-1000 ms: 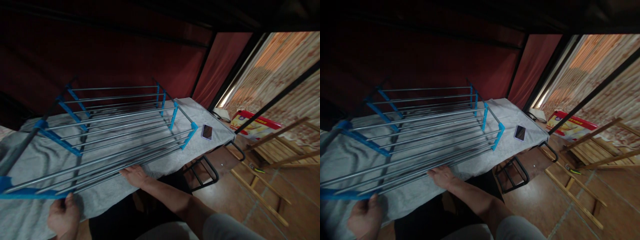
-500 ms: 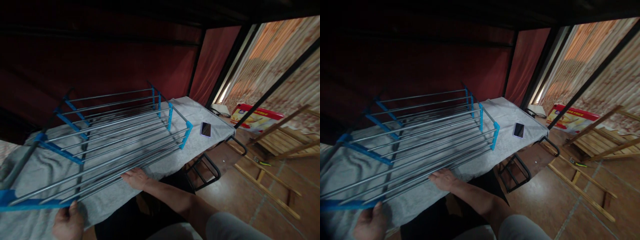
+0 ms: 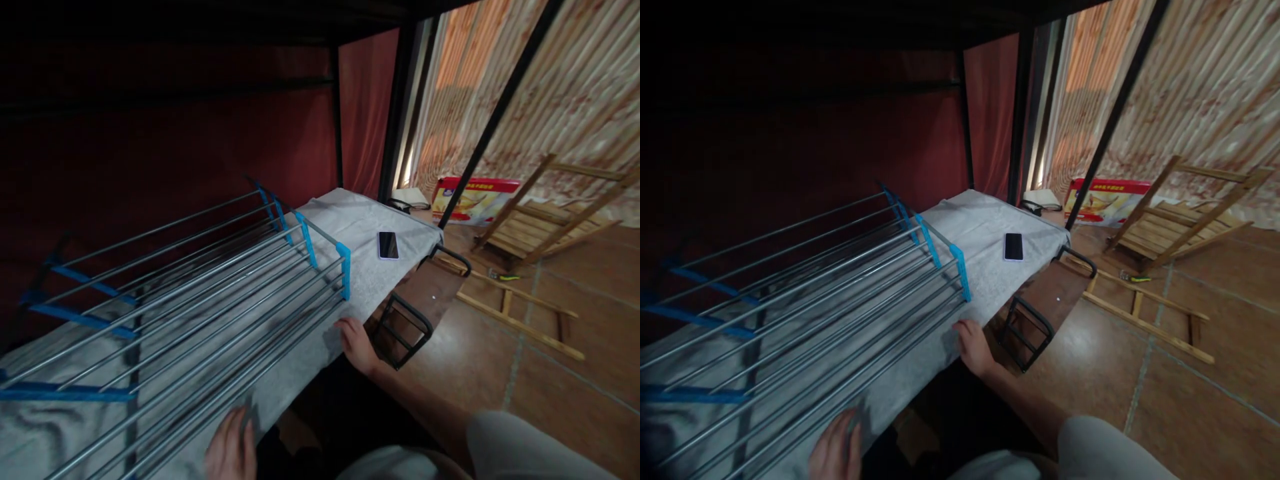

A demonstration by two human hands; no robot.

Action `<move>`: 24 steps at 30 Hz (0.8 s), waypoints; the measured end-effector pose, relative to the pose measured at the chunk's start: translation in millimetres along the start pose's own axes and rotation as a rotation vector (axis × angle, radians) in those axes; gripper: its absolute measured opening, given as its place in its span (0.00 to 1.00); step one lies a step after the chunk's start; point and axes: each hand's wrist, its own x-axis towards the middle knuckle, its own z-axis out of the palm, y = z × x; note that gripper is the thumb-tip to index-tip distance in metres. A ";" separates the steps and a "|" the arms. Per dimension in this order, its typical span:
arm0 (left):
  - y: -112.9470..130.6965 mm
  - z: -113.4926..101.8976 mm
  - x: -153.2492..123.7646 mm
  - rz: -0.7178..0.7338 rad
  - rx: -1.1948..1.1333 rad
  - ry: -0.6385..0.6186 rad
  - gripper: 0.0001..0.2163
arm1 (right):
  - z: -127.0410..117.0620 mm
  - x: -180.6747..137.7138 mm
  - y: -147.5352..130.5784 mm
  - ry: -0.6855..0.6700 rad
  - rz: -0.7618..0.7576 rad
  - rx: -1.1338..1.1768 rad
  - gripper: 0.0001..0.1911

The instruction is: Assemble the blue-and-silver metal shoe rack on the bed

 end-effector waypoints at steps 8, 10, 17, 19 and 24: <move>87.0 104.7 121.7 0.223 -0.019 -0.231 0.22 | -30.5 52.9 52.6 0.141 0.159 -0.022 0.30; 89.6 119.7 135.3 0.221 0.019 -0.287 0.22 | -24.2 60.8 53.2 0.088 0.168 -0.057 0.29; 86.2 129.0 144.2 0.152 -0.040 -0.346 0.20 | -13.9 66.1 54.3 0.023 0.241 -0.152 0.20; 86.1 127.4 143.6 0.132 -0.065 -0.332 0.20 | -14.1 66.2 54.8 0.026 0.242 -0.154 0.19; 89.9 124.0 143.2 0.110 -0.075 -0.352 0.21 | -15.0 67.7 53.2 0.024 0.254 -0.145 0.18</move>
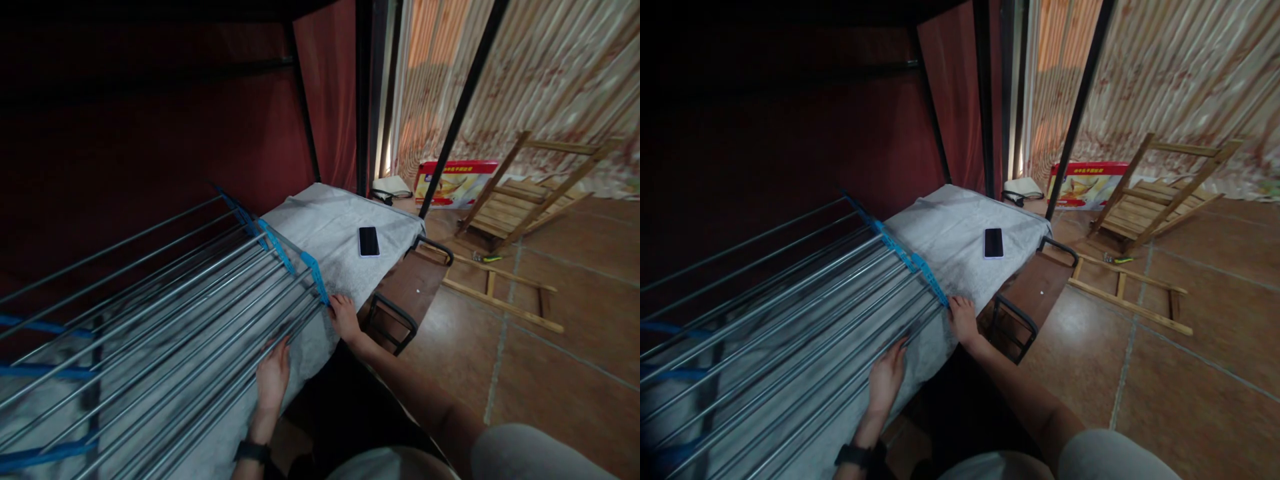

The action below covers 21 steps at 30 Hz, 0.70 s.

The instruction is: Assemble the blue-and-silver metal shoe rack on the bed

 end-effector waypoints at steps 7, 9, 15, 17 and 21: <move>11.4 -5.1 -1.7 -0.046 0.059 -0.036 0.21 | -0.5 4.3 -3.2 0.008 0.012 -0.031 0.13; 13.7 -5.9 -1.2 -0.070 0.083 -0.045 0.21 | 0.3 5.4 -3.6 0.005 0.012 -0.043 0.11; 18.1 -6.9 -0.3 -0.131 0.083 -0.081 0.20 | 2.4 5.8 -2.7 0.043 0.005 -0.052 0.07; 19.8 -8.0 -0.3 -0.155 0.076 -0.097 0.20 | 2.8 5.8 -2.0 0.065 -0.005 -0.066 0.06; 22.5 -11.2 -0.1 -0.187 0.055 -0.136 0.20 | 3.8 5.9 -1.3 0.054 -0.002 -0.096 0.04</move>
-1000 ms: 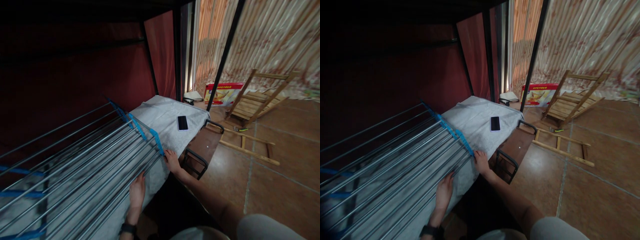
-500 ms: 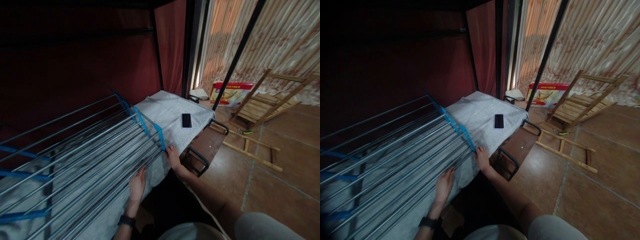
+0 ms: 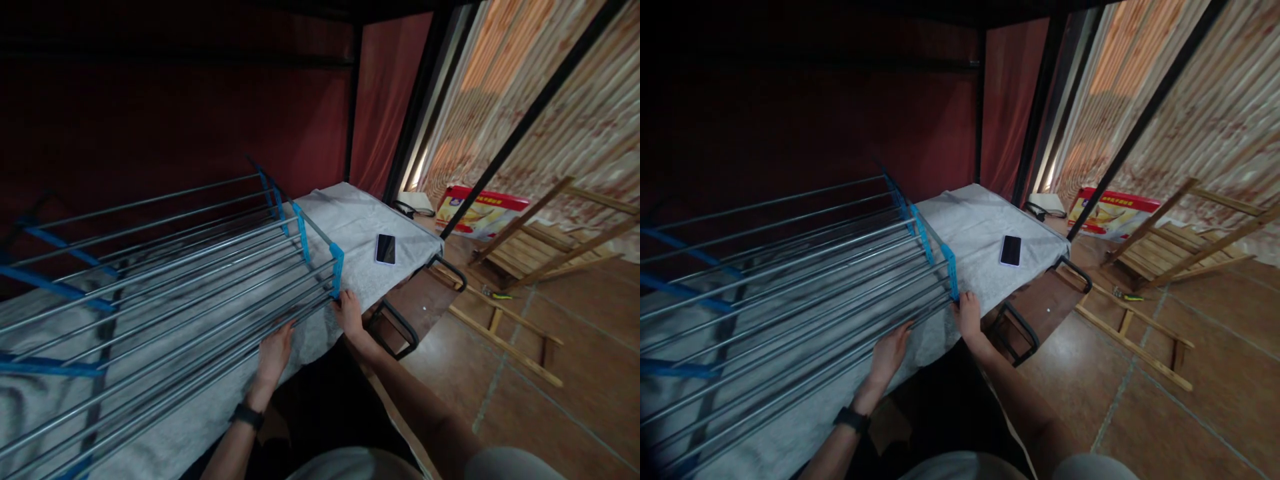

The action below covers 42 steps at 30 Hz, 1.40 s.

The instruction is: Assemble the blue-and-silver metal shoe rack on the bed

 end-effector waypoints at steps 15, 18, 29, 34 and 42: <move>-1.7 -2.5 2.6 -0.012 -0.046 -0.008 0.18 | 4.5 -1.1 0.3 0.048 0.008 0.073 0.02; 1.2 -4.3 2.0 -0.036 -0.033 -0.063 0.19 | 5.4 -2.1 0.0 0.061 0.008 0.116 0.04; 3.4 -5.6 1.3 -0.074 -0.049 -0.121 0.20 | 3.8 -3.4 -1.6 0.068 0.025 0.186 0.04; 2.2 -3.9 -0.4 -0.076 -0.060 -0.111 0.20 | 4.6 -3.7 -2.4 0.083 0.034 0.212 0.04; 1.0 -0.7 -1.2 -0.042 -0.070 -0.080 0.20 | 5.2 -2.0 -3.4 0.097 0.058 0.254 0.03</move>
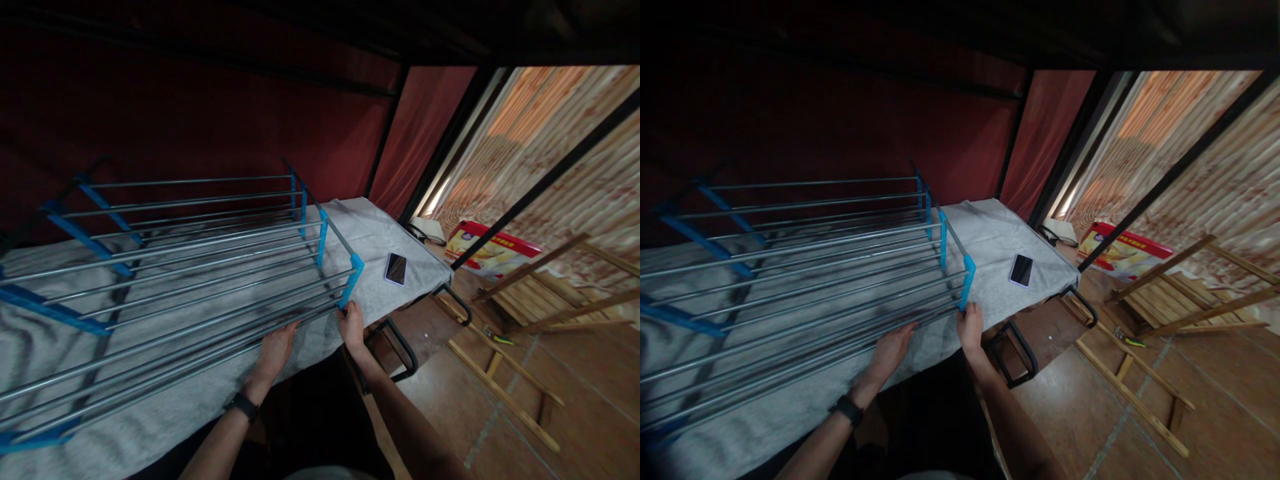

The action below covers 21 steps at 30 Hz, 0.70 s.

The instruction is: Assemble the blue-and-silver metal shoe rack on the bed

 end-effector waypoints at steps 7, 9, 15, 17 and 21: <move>-0.2 0.9 0.8 0.004 -0.004 -0.005 0.20 | -0.7 0.5 -1.6 0.013 -0.003 0.019 0.03; 1.0 -0.2 1.0 -0.001 -0.008 -0.010 0.20 | -1.3 0.1 -1.9 0.018 -0.004 0.016 0.02; 3.9 -2.8 1.7 -0.038 -0.020 -0.034 0.20 | -2.0 -1.9 -1.9 0.006 -0.020 -0.004 0.00; 3.3 -2.9 2.0 -0.039 -0.027 -0.042 0.20 | -1.8 -2.7 -2.2 0.005 -0.023 -0.006 0.01; -0.3 -1.2 2.6 -0.002 -0.054 -0.039 0.20 | -2.0 -3.3 -3.7 -0.004 -0.012 -0.001 0.01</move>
